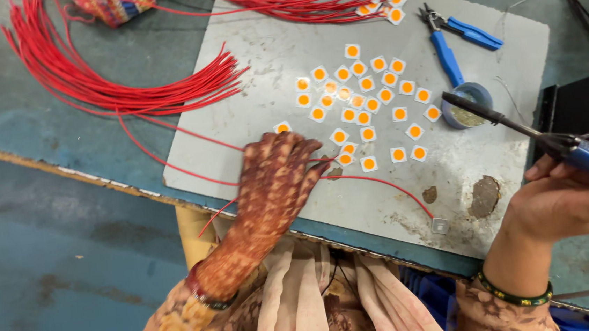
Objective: The person solders red wires onto small LED modules at a workbench. They hold a wire in one hand and a soldering iron in the other, solder each wired module, and set the finished piece with a pile of completed modules at the edge of the board, repeating the cycle.
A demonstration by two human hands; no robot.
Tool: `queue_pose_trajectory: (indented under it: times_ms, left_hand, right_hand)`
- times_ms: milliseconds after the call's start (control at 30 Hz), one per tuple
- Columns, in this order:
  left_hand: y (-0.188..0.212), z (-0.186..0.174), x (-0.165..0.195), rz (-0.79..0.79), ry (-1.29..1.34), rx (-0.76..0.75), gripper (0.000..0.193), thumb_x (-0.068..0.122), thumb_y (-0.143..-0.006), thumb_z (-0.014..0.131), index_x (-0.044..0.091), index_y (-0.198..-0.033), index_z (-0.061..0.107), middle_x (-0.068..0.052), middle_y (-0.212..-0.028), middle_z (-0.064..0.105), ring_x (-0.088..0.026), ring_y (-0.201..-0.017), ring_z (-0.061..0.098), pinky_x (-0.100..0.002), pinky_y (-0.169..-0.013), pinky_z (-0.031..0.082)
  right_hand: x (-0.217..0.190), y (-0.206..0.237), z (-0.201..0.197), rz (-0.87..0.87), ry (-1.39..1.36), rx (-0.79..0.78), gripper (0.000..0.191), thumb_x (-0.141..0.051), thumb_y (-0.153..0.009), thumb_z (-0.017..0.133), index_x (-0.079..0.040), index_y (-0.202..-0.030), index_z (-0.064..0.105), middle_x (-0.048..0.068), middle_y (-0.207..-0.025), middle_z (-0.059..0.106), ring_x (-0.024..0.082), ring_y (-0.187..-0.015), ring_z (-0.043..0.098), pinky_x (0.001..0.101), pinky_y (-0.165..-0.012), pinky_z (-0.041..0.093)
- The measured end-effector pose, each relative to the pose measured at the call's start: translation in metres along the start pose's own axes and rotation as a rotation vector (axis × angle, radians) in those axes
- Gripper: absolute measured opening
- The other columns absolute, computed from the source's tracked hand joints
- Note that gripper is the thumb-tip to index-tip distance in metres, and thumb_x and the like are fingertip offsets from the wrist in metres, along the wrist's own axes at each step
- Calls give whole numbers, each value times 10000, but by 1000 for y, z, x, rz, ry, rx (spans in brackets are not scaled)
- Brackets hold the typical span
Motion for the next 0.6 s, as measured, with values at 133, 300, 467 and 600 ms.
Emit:
queue_pose_trajectory:
  times_ms: [133,300,467,600]
  left_hand:
    - [4,-5,-3,-13,48,-84,315,292,-889,720,122,-1155,703,-71,-1143,635,-286,-1122,566,-484,-912,417]
    - [-1,13,8,55,-109,-176,181,256,-907,739,100,-985,690,-65,-1014,622,-266,-1013,589,-462,-868,429]
    - [-10,10,28,159,15,-138,177,250,-867,736,111,-960,677,-64,-965,615,-262,-953,601,-470,-853,431]
    - [-5,9,77,393,32,23,147,235,-935,708,123,-1021,669,-58,-1058,623,-247,-1042,620,-467,-960,444]
  right_hand:
    - [-17,-4,11,-25,19,-4,580,-562,-1138,489,17,-1114,506,156,-770,475,208,-547,459,315,-485,420]
    - [-31,-10,24,-59,52,-25,572,-573,-1124,481,-3,-1150,501,143,-748,505,196,-523,482,311,-466,441]
    - [-31,-13,16,-2,15,110,588,-583,-1103,493,3,-1151,504,113,-675,458,194,-494,460,308,-445,396]
    - [-37,-20,11,-45,23,123,586,-618,-1112,500,-32,-1117,494,117,-689,475,188,-490,454,294,-421,386]
Point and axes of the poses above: each hand's wrist, its own y-axis away from the middle knuckle, its own z-axis out of the palm, x = y × z, the point moved 8 cm from there along -y, towards the middle knuckle
